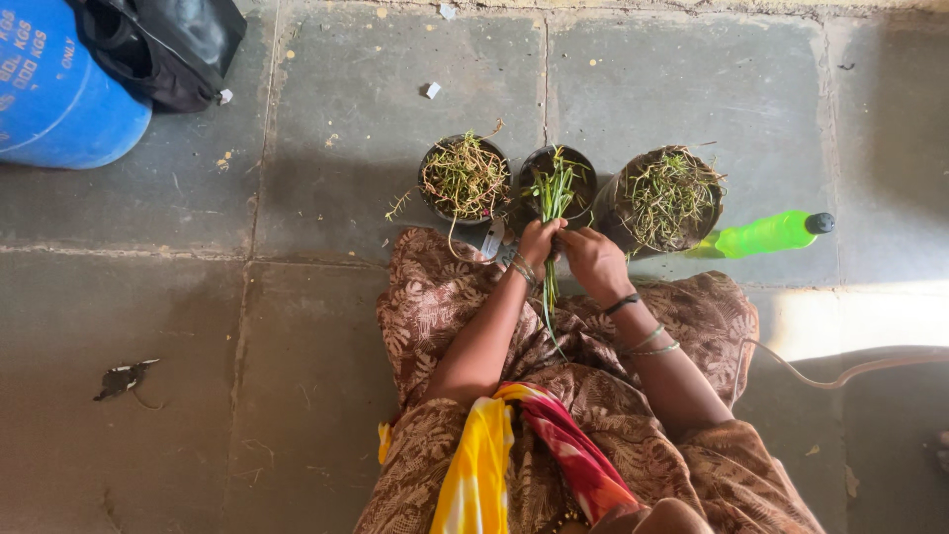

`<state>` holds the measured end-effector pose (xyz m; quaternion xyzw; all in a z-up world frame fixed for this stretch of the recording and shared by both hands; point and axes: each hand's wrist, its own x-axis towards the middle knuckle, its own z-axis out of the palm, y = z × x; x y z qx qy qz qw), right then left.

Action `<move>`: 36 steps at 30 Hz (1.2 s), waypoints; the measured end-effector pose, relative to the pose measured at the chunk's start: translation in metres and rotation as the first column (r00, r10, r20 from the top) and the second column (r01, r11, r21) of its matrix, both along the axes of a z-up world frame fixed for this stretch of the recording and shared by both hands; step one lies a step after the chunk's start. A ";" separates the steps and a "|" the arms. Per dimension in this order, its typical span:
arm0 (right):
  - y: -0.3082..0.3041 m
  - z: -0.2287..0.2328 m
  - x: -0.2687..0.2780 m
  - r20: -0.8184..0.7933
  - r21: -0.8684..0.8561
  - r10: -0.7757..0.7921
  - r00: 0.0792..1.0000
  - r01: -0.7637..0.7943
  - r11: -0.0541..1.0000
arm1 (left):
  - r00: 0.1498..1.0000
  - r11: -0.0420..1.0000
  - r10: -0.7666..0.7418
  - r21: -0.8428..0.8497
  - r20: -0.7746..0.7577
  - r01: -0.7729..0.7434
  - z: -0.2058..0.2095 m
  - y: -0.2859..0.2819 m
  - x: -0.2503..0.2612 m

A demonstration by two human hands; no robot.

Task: The person sits on the floor and sorts through a bundle of green leafy plants, separating stems and leaves by hand. The separated parts are placed into three small bowls arranged in front of them.

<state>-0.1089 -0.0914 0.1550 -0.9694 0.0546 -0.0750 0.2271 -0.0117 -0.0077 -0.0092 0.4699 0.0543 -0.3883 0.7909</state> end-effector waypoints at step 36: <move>0.020 -0.040 0.038 -0.030 0.048 -0.161 0.987 0.162 0.986 | 0.976 0.971 0.001 -0.233 -0.217 -0.053 0.000 -0.003 0.017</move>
